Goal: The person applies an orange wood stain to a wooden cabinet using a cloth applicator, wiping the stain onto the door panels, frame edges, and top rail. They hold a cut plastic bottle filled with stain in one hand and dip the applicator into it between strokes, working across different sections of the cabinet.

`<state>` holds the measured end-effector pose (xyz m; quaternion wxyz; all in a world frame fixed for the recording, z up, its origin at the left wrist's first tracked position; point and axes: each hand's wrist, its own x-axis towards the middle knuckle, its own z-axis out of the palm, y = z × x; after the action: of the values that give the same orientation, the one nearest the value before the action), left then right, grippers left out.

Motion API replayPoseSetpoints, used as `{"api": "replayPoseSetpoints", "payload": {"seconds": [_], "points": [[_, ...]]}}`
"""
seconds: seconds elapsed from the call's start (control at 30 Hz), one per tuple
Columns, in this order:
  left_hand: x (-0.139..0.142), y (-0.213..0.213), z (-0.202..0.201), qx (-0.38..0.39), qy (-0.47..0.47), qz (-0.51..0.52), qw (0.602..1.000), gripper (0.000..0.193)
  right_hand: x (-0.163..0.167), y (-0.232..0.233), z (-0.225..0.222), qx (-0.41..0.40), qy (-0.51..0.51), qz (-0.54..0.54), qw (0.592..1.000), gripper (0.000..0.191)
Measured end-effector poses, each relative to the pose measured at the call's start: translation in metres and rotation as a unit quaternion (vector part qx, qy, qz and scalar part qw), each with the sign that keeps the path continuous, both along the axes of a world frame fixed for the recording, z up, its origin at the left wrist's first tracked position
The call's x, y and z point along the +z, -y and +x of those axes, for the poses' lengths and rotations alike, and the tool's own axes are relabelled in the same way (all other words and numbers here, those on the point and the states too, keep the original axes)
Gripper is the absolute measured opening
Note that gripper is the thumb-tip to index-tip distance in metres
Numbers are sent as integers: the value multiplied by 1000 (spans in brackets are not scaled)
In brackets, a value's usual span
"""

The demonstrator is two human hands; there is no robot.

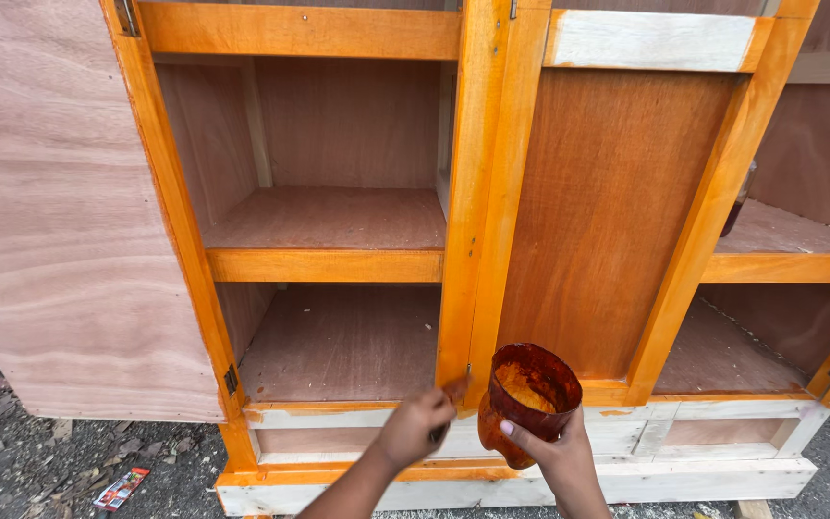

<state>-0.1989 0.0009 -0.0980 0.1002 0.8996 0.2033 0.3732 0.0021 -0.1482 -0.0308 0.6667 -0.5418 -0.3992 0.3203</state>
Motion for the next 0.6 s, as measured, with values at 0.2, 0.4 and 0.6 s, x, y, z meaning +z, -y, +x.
{"api": "replayPoseSetpoints", "payload": {"seconds": [0.2, 0.4, 0.6], "points": [[-29, -15, 11, 7, -68, 22, 997, 19, -15, 6, 28, -25, 37, 43, 998, 85], [28, -54, 22, -26, -11, 115, 993, 26, -9, 6, 45, -42, 71, 23, 996, 91], [136, -60, 27, -8, 33, 173, 984, 13, 29, 2, 41, -33, 48, -11, 998, 83]]}}
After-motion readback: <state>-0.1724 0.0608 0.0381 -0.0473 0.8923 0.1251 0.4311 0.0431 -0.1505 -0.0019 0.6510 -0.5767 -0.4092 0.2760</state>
